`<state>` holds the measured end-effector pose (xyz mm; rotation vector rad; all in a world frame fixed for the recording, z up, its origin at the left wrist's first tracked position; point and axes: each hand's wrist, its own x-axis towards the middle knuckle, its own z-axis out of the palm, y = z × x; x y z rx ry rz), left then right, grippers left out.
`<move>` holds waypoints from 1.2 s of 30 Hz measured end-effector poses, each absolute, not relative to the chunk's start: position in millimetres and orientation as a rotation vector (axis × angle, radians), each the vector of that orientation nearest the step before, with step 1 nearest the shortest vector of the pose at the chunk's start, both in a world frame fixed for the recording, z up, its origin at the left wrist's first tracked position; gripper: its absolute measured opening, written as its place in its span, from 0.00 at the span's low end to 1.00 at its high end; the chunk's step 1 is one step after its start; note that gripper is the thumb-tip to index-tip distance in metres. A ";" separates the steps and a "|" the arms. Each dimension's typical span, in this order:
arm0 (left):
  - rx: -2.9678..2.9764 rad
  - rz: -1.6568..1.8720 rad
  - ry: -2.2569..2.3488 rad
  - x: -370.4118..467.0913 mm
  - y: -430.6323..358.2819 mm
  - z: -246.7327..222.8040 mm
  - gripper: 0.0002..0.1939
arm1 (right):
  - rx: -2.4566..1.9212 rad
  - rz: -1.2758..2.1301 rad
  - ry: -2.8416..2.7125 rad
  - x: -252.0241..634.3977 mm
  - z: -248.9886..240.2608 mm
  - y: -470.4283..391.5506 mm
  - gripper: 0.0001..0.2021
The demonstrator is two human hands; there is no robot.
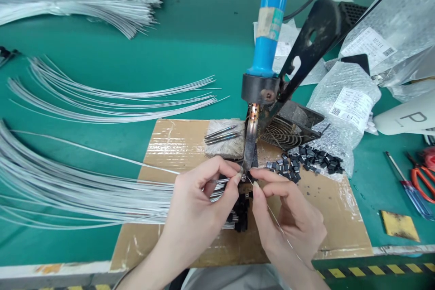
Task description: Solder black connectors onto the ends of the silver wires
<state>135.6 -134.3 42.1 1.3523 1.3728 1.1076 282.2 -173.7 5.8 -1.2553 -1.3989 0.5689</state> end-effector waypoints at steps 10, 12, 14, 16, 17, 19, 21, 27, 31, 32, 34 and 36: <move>1.351 1.115 1.369 135.0 -134.6 42.0 0.08 | -1.256 0.483 -1.427 280.0 7.9 -174.0 0.10; 1.350 1.116 1.367 134.0 -135.5 42.3 0.09 | -1.247 0.461 -1.428 279.6 8.2 -173.4 0.10; 1.348 1.123 1.357 133.7 -135.7 43.0 0.09 | -1.239 0.449 -1.430 279.2 8.2 -172.9 0.10; 1.344 1.129 1.350 134.1 -135.0 43.6 0.09 | -1.236 0.446 -1.432 279.0 8.0 -173.0 0.10; 1.343 1.130 1.350 134.5 -134.5 43.8 0.09 | -1.237 0.448 -1.433 279.0 8.0 -173.1 0.10; 1.350 1.125 1.353 135.3 -133.6 43.7 0.09 | -1.238 0.450 -1.436 279.0 8.1 -173.2 0.11; 1.358 1.120 1.355 135.8 -133.2 43.4 0.09 | -1.239 0.455 -1.435 279.3 8.2 -173.0 0.11; 1.380 1.094 1.373 135.4 -134.2 43.4 0.08 | -1.238 0.462 -1.434 280.8 7.7 -171.1 0.10; 1.385 1.101 1.372 135.7 -134.6 44.4 0.08 | -1.226 0.442 -1.439 280.3 7.8 -171.4 0.11; 1.387 1.104 1.375 135.8 -134.7 44.4 0.08 | -1.225 0.436 -1.439 280.1 8.0 -171.4 0.11; 1.393 1.108 1.383 135.9 -135.1 44.2 0.08 | -1.222 0.429 -1.441 279.7 8.4 -171.1 0.11; 1.398 1.107 1.390 135.8 -135.6 43.7 0.08 | -1.215 0.424 -1.442 279.6 8.9 -170.7 0.11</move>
